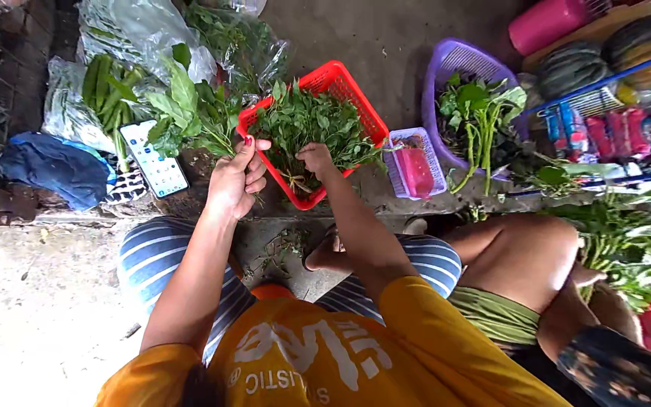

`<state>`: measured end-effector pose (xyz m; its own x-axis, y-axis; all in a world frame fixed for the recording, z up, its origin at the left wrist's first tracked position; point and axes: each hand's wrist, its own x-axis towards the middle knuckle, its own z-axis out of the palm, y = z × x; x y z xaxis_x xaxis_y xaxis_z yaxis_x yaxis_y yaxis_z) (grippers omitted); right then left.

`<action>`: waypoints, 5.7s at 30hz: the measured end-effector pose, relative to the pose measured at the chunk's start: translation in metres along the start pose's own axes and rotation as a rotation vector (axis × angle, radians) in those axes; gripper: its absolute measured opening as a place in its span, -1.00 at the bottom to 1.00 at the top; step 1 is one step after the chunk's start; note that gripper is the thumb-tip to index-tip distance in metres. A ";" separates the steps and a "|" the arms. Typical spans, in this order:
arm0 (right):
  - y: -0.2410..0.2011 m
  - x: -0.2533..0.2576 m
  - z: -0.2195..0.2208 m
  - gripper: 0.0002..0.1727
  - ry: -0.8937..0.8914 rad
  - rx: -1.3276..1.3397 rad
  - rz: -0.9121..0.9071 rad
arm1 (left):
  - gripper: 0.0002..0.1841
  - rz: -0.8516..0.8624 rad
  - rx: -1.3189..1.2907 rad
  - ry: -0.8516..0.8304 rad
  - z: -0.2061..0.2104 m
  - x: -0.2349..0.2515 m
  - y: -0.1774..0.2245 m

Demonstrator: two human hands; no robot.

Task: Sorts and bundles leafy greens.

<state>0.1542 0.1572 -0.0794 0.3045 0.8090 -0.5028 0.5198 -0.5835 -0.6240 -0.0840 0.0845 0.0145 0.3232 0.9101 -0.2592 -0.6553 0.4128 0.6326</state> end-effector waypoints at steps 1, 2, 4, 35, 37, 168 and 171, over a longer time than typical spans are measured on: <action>-0.002 -0.005 -0.005 -0.74 -0.009 0.062 -0.012 | -0.62 0.004 0.001 0.000 0.000 0.000 0.000; -0.004 -0.011 -0.009 -0.75 -0.005 0.116 -0.026 | -0.63 0.004 0.005 0.001 0.000 -0.001 -0.001; -0.007 -0.020 -0.020 -0.78 0.025 0.175 -0.076 | -0.65 0.001 0.017 0.002 0.002 -0.002 -0.001; -0.021 -0.088 -0.112 -0.89 0.162 0.378 -0.321 | -0.66 0.047 0.159 0.035 0.012 0.004 -0.008; -0.025 -0.118 -0.147 -0.86 0.188 0.443 -0.419 | -0.67 0.044 0.164 0.033 0.014 0.005 -0.008; -0.040 -0.170 -0.081 -0.76 0.739 -0.262 -1.206 | -0.79 0.328 0.913 -0.134 0.034 0.009 -0.060; -0.039 -0.171 -0.080 -0.78 0.759 -0.220 -1.235 | -0.78 0.326 0.960 -0.131 0.035 0.008 -0.061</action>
<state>0.1461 0.0475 0.0786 -0.1127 0.6590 0.7436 0.8438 0.4587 -0.2785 -0.0177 0.0658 -0.0005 0.3363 0.9387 0.0757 0.0801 -0.1086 0.9909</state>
